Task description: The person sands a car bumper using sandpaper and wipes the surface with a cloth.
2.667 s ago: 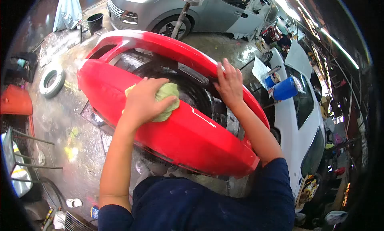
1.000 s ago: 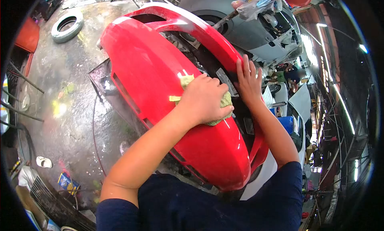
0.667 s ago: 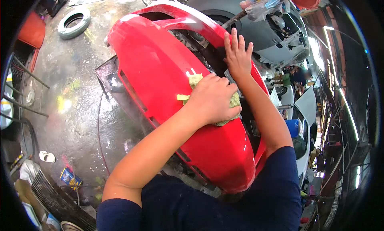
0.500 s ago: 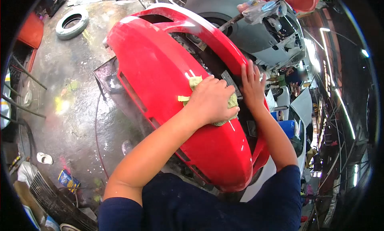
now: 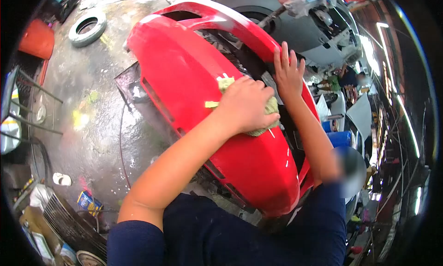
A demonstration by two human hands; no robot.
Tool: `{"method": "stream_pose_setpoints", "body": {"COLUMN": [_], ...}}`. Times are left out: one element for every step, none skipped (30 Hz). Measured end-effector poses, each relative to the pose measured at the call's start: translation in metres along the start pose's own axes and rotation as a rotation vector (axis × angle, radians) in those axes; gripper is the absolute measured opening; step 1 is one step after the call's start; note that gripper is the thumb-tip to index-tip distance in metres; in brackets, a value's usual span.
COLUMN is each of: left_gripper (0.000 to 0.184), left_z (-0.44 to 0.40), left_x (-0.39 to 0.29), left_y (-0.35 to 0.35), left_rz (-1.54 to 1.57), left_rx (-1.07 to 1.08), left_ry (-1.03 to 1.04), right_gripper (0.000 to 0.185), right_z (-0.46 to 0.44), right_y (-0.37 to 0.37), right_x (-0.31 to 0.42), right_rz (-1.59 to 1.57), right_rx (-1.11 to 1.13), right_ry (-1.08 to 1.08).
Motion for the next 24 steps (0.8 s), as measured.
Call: {"method": "stream_pose_setpoints", "body": {"left_gripper": [0.049,0.053,0.054,0.056,0.057,0.064,0.066,0.068,0.07,0.073,0.07,0.068,0.066,0.055,0.05,0.046,0.042,0.034,0.027,0.024,0.023,0.022,0.022,0.022], "left_z": [-0.002,-0.003,-0.003,-0.002,-0.002,-0.002,0.0,0.003,0.007,0.012,0.013,0.015,0.017,0.009,0.0,-0.012,-0.025,-0.042,-0.062,-0.082,-0.101,-0.118,-0.129,-0.137], "left_x": [-0.001,-0.002,-0.004,-0.006,-0.008,-0.01,-0.015,-0.022,-0.028,-0.033,-0.035,-0.036,-0.035,-0.027,-0.022,-0.02,-0.015,0.007,0.029,0.038,0.044,0.059,0.083,0.124], "left_y": [0.0,-0.001,-0.003,-0.003,-0.005,-0.006,-0.008,-0.011,-0.015,-0.019,-0.021,-0.019,-0.015,-0.009,-0.004,-0.001,0.005,0.023,0.038,0.037,0.038,0.05,0.074,0.109], "left_rz": [-0.014,-0.027,-0.014,-0.004,0.003,0.033,-0.008,-0.049,-0.093,-0.093,-0.084,-0.075,-0.066,0.049,0.14,0.226,0.309,0.441,0.572,0.919,1.264,1.259,1.247,1.179], "left_rx": [0.013,0.067,0.058,0.051,0.047,0.091,0.038,-0.018,-0.08,-0.031,0.021,0.079,0.142,0.182,0.188,0.193,0.196,0.1,0.0,-0.02,-0.041,-0.278,-0.514,-0.692], "left_ry": [0.002,-0.01,-0.017,-0.024,-0.029,-0.089,-0.011,0.065,0.138,0.234,0.262,0.289,0.318,0.306,0.19,0.075,-0.042,-0.165,-0.288,-0.512,-0.745,-0.774,-0.796,-0.866], "right_gripper": [0.072,0.073,0.075,0.077,0.079,0.082,0.079,0.077,0.074,0.067,0.061,0.055,0.046,0.045,0.043,0.042,0.04,0.038,0.04,0.04,0.041,0.041,0.04,0.04], "right_z": [0.026,0.052,0.076,0.098,0.12,0.14,0.164,0.19,0.208,0.224,0.24,0.254,0.266,0.281,0.297,0.307,0.315,0.324,0.333,0.334,0.332,0.334,0.337,0.339], "right_y": [-0.003,-0.007,-0.013,-0.021,-0.029,-0.035,-0.035,-0.031,-0.031,-0.037,-0.041,-0.042,-0.033,-0.018,0.0,0.015,0.032,0.048,0.069,0.073,0.075,0.079,0.082,0.084], "right_x": [-0.012,-0.021,-0.031,-0.042,-0.05,-0.058,-0.065,-0.073,-0.084,-0.095,-0.105,-0.115,-0.128,-0.144,-0.157,-0.165,-0.171,-0.175,-0.172,-0.173,-0.172,-0.171,-0.17,-0.17], "right_rz": [0.029,0.023,0.016,-0.052,-0.123,-0.196,-0.262,-0.328,-0.396,-0.497,-0.603,-0.713,-0.715,-0.891,-1.067,-1.149,-1.231,-1.314,-1.378,-1.411,-1.441,-1.483,-1.522,-1.562], "right_rx": [0.011,0.062,0.106,0.121,0.131,0.138,0.115,0.088,0.056,0.079,0.102,0.126,-0.042,-0.04,-0.044,-0.124,-0.211,-0.301,-0.254,-0.172,-0.09,-0.091,-0.092,-0.094], "right_ry": [0.0,0.034,0.069,0.113,0.16,0.207,0.256,0.3,0.339,0.473,0.607,0.745,0.781,1.058,1.335,1.454,1.57,1.681,1.803,1.748,1.688,1.684,1.683,1.676]}}
Point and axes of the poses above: each hand's wrist, its own z-axis away from the middle knuckle, its own y-axis out of the palm, x = y × z, the point moved 2 cm from there along -z, towards the middle knuckle, and after that the axes turned 5 degrees about -x, right-handed, at the moved point
